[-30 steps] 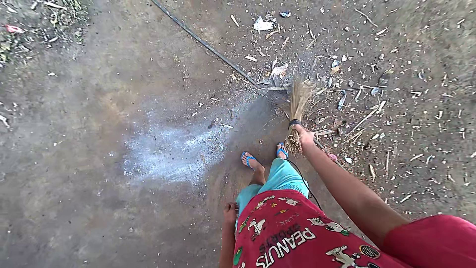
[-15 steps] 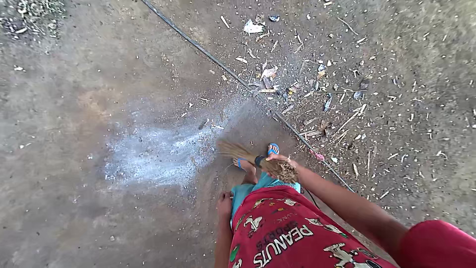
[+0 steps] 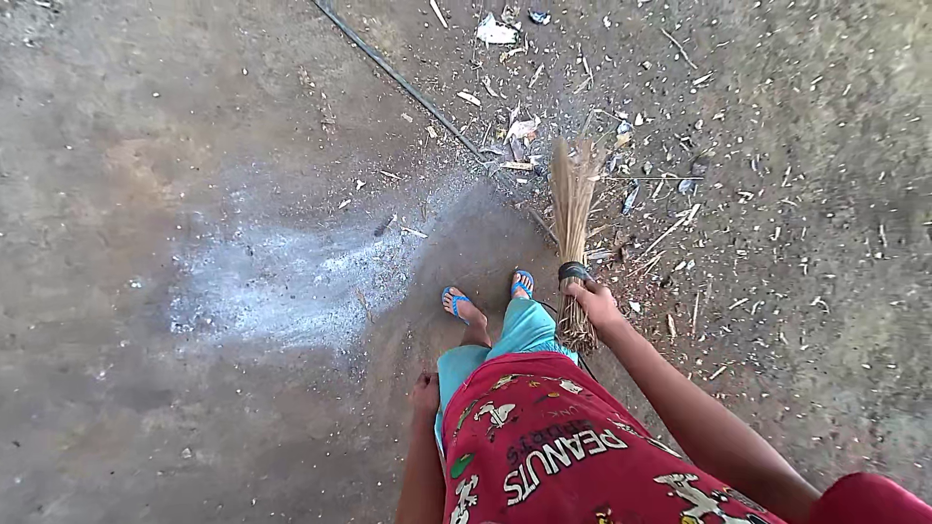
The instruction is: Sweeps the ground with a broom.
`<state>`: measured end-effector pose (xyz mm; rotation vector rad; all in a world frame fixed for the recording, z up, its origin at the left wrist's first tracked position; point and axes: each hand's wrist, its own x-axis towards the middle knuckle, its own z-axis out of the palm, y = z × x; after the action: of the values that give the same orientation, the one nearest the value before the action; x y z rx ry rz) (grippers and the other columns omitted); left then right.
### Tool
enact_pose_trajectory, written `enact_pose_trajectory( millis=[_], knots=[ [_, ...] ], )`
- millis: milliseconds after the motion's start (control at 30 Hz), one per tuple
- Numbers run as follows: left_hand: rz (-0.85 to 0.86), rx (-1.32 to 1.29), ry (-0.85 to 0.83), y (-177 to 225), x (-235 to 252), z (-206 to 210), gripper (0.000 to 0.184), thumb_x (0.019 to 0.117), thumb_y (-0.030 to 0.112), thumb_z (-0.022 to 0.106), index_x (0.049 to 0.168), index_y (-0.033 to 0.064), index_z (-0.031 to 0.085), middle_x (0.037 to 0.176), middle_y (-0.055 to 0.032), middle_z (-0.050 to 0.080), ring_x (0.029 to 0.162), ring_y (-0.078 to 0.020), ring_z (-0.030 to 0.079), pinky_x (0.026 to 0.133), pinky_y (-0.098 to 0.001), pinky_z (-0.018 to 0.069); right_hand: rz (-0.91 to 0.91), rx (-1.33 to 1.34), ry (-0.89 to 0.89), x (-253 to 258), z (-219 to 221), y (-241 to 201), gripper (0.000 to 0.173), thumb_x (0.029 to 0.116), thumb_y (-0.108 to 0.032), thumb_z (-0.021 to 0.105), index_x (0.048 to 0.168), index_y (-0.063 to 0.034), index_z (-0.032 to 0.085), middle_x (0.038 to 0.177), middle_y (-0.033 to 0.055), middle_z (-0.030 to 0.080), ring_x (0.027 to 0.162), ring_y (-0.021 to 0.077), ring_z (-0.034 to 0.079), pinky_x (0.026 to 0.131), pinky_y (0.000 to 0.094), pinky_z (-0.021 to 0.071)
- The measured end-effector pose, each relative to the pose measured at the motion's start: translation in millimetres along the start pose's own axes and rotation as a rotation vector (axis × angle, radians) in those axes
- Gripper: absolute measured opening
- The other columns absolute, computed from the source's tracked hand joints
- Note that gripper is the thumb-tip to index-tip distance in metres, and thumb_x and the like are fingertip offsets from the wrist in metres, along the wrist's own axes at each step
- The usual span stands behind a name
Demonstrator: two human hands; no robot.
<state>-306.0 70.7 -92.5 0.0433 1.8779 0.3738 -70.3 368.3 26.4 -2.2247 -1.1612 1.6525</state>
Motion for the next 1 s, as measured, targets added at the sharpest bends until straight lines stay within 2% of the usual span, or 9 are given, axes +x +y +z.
enact_pose_trajectory(
  millis=[167, 333, 400, 500, 633, 767, 833, 900, 1000],
  knots=[
    [0.018, -0.004, -0.001, 28, 2, 5, 0.041, 0.1117, 0.026, 0.042, 0.126, -0.0072, 0.061, 0.123, -0.0287, 0.063, 0.117, -0.0373, 0.061, 0.105, -0.0541, 0.0441, 0.381, 0.411, -0.716, -12, -15, -24, 0.038, 0.1069, -0.034, 0.028, 0.111, -0.0094, 0.057, 0.091, 0.0083, 0.071, 0.065, 0.0144, 0.068, 0.055, 0.0273, 0.0563],
    [0.048, -0.167, 0.011, 36, 12, 1, 0.037, 0.1107, 0.019, 0.041, 0.128, -0.0092, 0.057, 0.119, -0.0260, 0.065, 0.105, -0.0306, 0.065, 0.094, -0.0470, 0.0513, 0.494, 0.549, -1.129, 14, 35, 2, 0.042, 0.1017, -0.040, 0.034, 0.103, -0.0096, 0.063, 0.093, 0.0121, 0.072, 0.066, 0.0174, 0.070, 0.055, 0.0272, 0.0574],
    [0.041, -0.196, 0.006, 40, 13, -4, 0.037, 0.1111, 0.019, 0.038, 0.130, -0.0082, 0.055, 0.119, -0.0243, 0.065, 0.100, -0.0284, 0.066, 0.090, -0.0449, 0.0528, 0.414, 0.697, -1.377, 71, 44, 28, 0.044, 0.1032, -0.043, 0.038, 0.119, -0.0060, 0.057, 0.102, 0.0160, 0.069, 0.077, 0.0217, 0.071, 0.064, 0.0316, 0.0608],
    [0.035, -0.219, 0.029, 41, 14, -10, 0.036, 0.1114, 0.020, 0.038, 0.131, -0.0060, 0.055, 0.117, -0.0217, 0.065, 0.093, -0.0261, 0.066, 0.083, -0.0429, 0.0538, 0.300, 0.491, -0.932, 86, 21, -29, 0.044, 0.1027, -0.044, 0.039, 0.112, -0.0070, 0.060, 0.089, 0.0079, 0.068, 0.069, 0.0143, 0.067, 0.059, 0.0244, 0.0576],
    [0.055, -0.357, 0.108, 34, 2, -15, 0.032, 0.1106, 0.016, 0.039, 0.128, -0.0038, 0.057, 0.110, -0.0174, 0.067, 0.086, -0.0222, 0.065, 0.073, -0.0395, 0.0534, 0.047, 0.491, -0.414, 126, -7, -74, 0.042, 0.1058, -0.042, 0.031, 0.120, -0.0102, 0.054, 0.096, 0.0066, 0.067, 0.077, 0.0149, 0.066, 0.064, 0.0287, 0.0564],
    [-0.003, -0.430, 0.161, -4, -12, -4, 0.034, 0.1119, 0.019, 0.037, 0.126, -0.0024, 0.059, 0.108, -0.0153, 0.069, 0.085, -0.0213, 0.065, 0.070, -0.0389, 0.0514, -0.128, 0.235, 0.184, 130, 1, -81, 0.043, 0.0976, -0.037, 0.064, 0.127, -0.0052, 0.060, 0.106, 0.0115, 0.067, 0.091, 0.0203, 0.066, 0.080, 0.0419, 0.0555],
    [-0.120, -0.525, 0.175, -34, -16, 12, 0.037, 0.1121, 0.021, 0.039, 0.127, -0.0065, 0.059, 0.111, -0.0214, 0.068, 0.090, -0.0275, 0.066, 0.078, -0.0469, 0.0531, -0.165, 0.132, 0.220, 122, 15, -71, 0.067, 0.0957, -0.034, 0.069, 0.149, -0.0038, 0.041, 0.130, 0.0213, 0.060, 0.112, 0.0312, 0.063, 0.093, 0.0521, 0.0538],
    [-0.252, -0.577, 0.169, -56, -25, 26, 0.039, 0.1119, 0.022, 0.040, 0.126, -0.0079, 0.060, 0.112, -0.0235, 0.068, 0.092, -0.0277, 0.066, 0.084, -0.0469, 0.0539, -0.166, 0.185, 0.132, 105, 33, -58, 0.076, 0.0978, -0.029, 0.067, 0.157, -0.0079, 0.024, 0.132, 0.0218, 0.057, 0.110, 0.0312, 0.064, 0.089, 0.0507, 0.0564],
    [-0.292, -0.439, 0.114, -76, -36, 34, 0.036, 0.1111, 0.017, 0.043, 0.126, -0.0110, 0.060, 0.119, -0.0293, 0.065, 0.107, -0.0341, 0.064, 0.098, -0.0490, 0.0484, -0.050, 0.356, -0.115, 55, 70, -36, 0.040, 0.0994, -0.017, 0.055, 0.136, -0.0069, 0.043, 0.102, 0.0151, 0.064, 0.084, 0.0246, 0.067, 0.072, 0.0439, 0.0589]
  ],
)
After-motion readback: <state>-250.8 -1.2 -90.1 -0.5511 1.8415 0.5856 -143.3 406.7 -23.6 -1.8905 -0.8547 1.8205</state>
